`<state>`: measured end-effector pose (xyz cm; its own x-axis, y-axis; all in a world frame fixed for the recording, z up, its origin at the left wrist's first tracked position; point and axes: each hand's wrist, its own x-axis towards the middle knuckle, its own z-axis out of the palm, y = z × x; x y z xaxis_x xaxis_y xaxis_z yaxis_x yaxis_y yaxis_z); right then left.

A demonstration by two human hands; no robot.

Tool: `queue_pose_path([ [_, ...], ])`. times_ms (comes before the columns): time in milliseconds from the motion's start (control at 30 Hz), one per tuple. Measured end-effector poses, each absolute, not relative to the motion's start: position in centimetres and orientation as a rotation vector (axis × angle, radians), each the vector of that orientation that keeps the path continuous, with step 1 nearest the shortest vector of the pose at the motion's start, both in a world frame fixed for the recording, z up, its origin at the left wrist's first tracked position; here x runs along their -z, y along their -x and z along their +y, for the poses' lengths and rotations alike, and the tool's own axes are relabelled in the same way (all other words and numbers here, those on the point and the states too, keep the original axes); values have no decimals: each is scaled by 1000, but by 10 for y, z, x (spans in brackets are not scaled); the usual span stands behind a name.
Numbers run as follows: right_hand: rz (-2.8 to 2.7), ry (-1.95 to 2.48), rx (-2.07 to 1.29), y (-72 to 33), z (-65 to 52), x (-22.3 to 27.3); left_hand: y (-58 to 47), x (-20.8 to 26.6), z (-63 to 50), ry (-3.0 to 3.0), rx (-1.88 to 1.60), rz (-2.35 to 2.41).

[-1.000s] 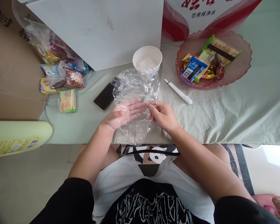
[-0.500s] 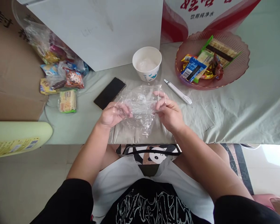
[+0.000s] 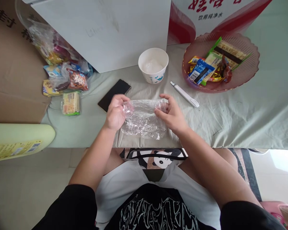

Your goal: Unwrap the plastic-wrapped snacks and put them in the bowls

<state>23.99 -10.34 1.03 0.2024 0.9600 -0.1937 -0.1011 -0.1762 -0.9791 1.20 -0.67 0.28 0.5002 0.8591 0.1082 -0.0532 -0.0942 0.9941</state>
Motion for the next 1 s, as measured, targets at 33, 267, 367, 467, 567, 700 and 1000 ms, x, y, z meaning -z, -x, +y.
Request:
queue_pose_path([
  [33, -884, 1347, -1206, -240, -103, -12, -14, -3, -7, -1338, -867, 759],
  [267, -865, 1275, -1367, -243, -102, -10, -24, -13, -13, -1043, -614, 848],
  [367, -1079, 1438, -1370, -247, -102, -9, -24, -13, -11, -1075, -717, 859],
  [467, -1176, 1461, -976, -252, -101, -14, -23, -12, -11, -1297, -910, 852],
  [567, -1353, 1356, -452, -254, -103, -20, -20, -14, -13, -1693, -1264, 832],
  [700, -1628, 1454, -195, -253, -108, -21, -7, -15, -16, -2102, -1212, 820],
  [1000, -2106, 1387, -440, -256, -110, -5, 9, -4, -14, -2310, -514, 815],
])
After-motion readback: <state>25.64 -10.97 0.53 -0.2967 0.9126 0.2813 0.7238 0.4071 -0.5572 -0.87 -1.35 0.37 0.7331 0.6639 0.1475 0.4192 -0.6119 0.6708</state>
